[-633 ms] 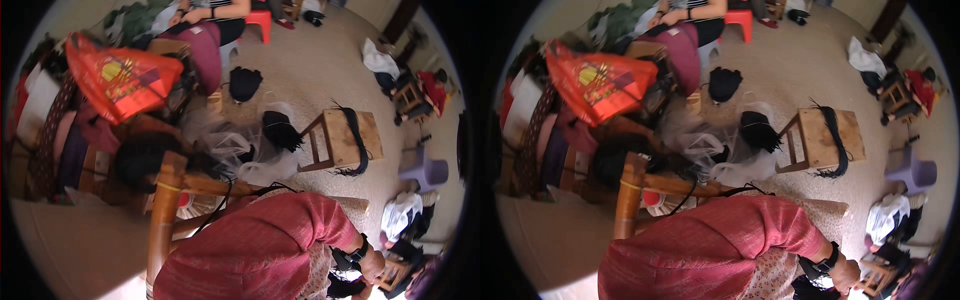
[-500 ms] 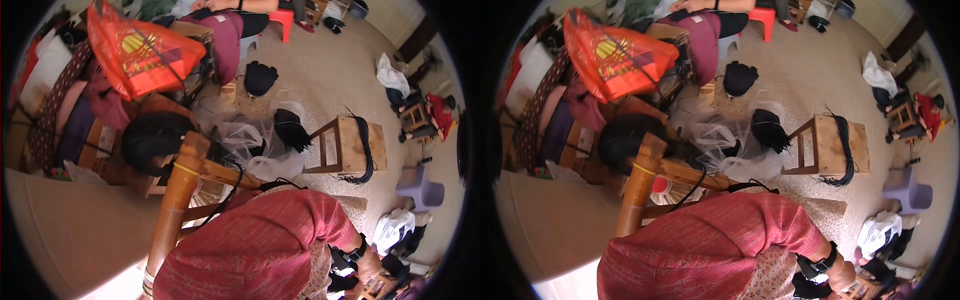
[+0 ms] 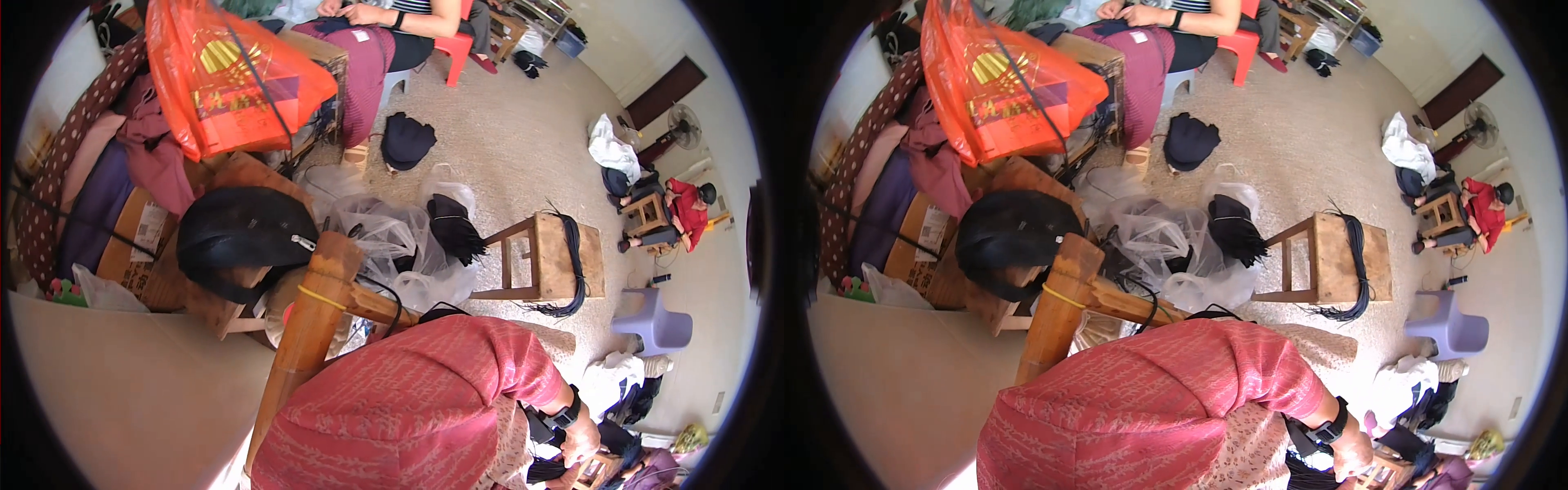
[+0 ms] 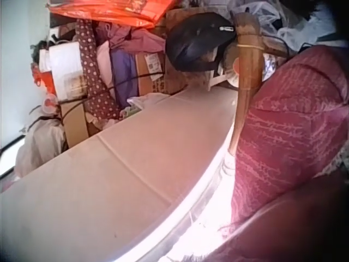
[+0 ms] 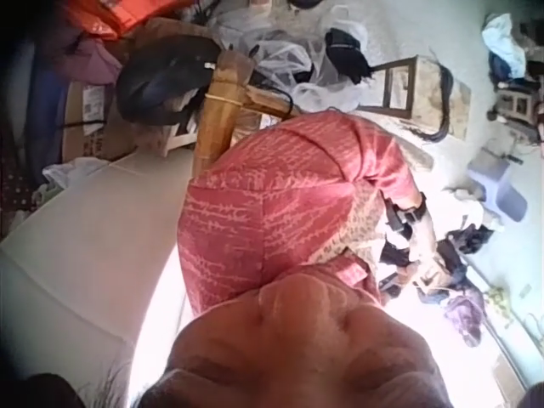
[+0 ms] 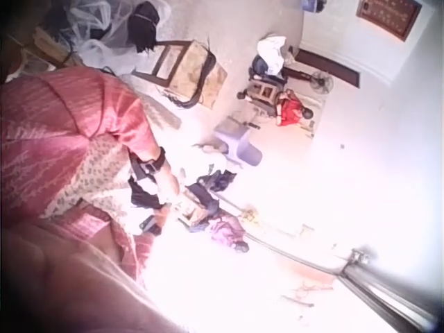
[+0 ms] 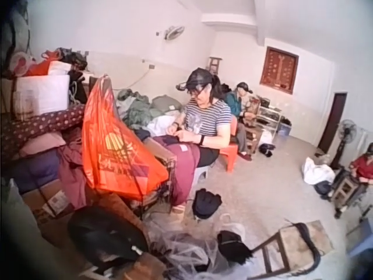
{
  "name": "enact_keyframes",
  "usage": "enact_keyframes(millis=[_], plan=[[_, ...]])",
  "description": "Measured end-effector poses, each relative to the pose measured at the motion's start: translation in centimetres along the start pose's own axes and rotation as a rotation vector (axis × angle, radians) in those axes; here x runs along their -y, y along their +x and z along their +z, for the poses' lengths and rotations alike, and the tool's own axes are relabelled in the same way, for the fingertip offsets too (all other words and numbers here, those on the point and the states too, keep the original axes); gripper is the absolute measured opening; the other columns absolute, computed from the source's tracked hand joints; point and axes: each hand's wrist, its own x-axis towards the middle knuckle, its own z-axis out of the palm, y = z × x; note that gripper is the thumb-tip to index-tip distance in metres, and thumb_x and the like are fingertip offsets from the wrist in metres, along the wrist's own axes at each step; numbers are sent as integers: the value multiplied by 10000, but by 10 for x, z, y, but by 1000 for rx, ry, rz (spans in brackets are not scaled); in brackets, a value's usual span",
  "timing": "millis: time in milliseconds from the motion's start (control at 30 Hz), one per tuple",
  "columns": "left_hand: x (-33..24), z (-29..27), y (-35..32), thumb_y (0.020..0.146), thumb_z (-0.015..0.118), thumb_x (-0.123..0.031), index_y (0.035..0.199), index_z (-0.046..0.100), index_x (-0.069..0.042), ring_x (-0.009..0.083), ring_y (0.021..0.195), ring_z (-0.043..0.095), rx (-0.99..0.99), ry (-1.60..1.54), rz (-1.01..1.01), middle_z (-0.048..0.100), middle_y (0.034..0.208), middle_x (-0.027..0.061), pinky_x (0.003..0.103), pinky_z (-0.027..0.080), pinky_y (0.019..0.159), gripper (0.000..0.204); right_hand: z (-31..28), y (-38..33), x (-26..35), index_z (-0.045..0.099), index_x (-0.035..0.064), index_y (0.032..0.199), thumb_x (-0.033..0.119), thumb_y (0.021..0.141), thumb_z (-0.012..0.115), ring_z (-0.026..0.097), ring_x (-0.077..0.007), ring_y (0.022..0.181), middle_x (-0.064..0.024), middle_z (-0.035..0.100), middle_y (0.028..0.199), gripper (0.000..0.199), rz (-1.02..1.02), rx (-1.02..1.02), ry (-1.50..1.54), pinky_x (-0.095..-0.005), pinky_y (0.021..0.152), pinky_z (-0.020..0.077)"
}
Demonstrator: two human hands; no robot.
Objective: Hand-stitching and threading decorative laces onto shoe upper components.
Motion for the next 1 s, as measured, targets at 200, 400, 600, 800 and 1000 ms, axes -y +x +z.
enact_keyframes(millis=[200, 400, 600, 800, 1000], plan=[[16, -11, 2, 818, 604, -434, 757, 728, -94, 311, 699, 651, -1, 101, 427, 682, 724, 143, 434, 499, 625, 368, 16, -58, -36, 526, 103, 780, 187, 816, 572, 495, -132, 665, 2, 482, 696, 102, 113, -67, 66, -266, 650, 424], [53, -220, -227, 912, 574, -400, 885, 592, 3, 270, 657, 554, -216, -18, 149, 590, 721, 171, 424, 442, 617, 404, 68, -149, -52, 532, 108, 763, 202, 811, 586, 507, -138, 660, -4, 488, 685, 118, 528, -268, 474, -271, 641, 432], [-110, -237, -536, 895, 544, -102, 1062, 634, -35, 247, 867, 646, -161, 224, -1157, 657, 924, 135, 365, 505, 750, 202, 60, -110, -84, 538, 132, 685, 194, 764, 628, 503, -133, 599, -2, 486, 634, 134, 850, -367, 806, -270, 598, 422], [-209, -95, -607, 655, 811, -399, 1108, 629, -72, 313, 1181, 490, 143, 225, -1352, 594, 1164, 106, 394, 382, 991, 587, 66, -78, -96, 537, 127, 701, 179, 755, 630, 503, -140, 594, -5, 496, 643, 120, 786, -333, 760, -276, 592, 418], [-211, -75, -617, 726, 754, -326, 1064, 618, -83, 345, 968, 600, 62, 127, -1595, 639, 967, 111, 408, 467, 831, 438, 66, -72, -113, 542, 120, 730, 188, 768, 626, 509, -147, 610, -13, 497, 659, 115, 731, -277, 790, -277, 605, 421]])
